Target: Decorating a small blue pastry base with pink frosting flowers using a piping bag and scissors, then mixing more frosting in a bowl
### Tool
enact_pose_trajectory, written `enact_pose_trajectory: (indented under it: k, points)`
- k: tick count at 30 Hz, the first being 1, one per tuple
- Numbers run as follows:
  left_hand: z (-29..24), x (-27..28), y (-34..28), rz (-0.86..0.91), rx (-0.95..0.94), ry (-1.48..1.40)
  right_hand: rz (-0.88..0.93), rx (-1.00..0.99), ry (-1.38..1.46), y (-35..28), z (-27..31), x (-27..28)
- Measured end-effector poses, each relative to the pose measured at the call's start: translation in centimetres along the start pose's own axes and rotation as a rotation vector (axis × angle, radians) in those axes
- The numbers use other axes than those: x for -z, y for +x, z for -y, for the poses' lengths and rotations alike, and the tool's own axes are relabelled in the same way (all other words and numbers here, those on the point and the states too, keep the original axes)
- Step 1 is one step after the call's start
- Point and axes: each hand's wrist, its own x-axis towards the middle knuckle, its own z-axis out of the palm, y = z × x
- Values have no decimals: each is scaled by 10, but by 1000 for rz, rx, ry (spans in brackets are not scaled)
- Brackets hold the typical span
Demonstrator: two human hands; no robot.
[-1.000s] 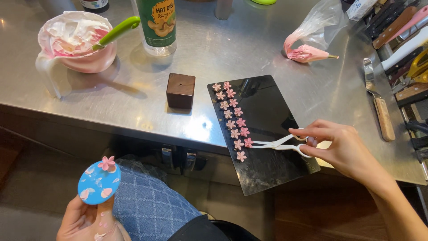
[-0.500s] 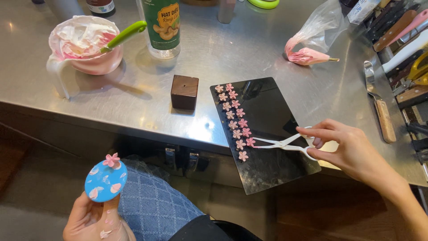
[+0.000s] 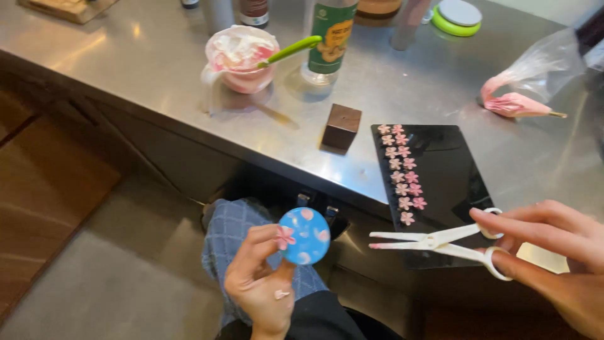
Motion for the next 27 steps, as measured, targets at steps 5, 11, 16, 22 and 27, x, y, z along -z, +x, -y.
enact_pose_trajectory:
  k: [5,11,16,22,27]
  points:
    - [-19,1,3,108,-72,35,106,138,-135,14,38,-20]
    - [-23,2,4,100,-107,84,90,222,-82,26,67,-30]
    - [-27,4,4,110,-93,95,78,216,-149,27,79,-33]
    - [-29,2,8,118,-111,100,103,242,-111,30,79,-37]
    - [-26,4,5,125,-91,115,104,214,-111,32,78,-39]
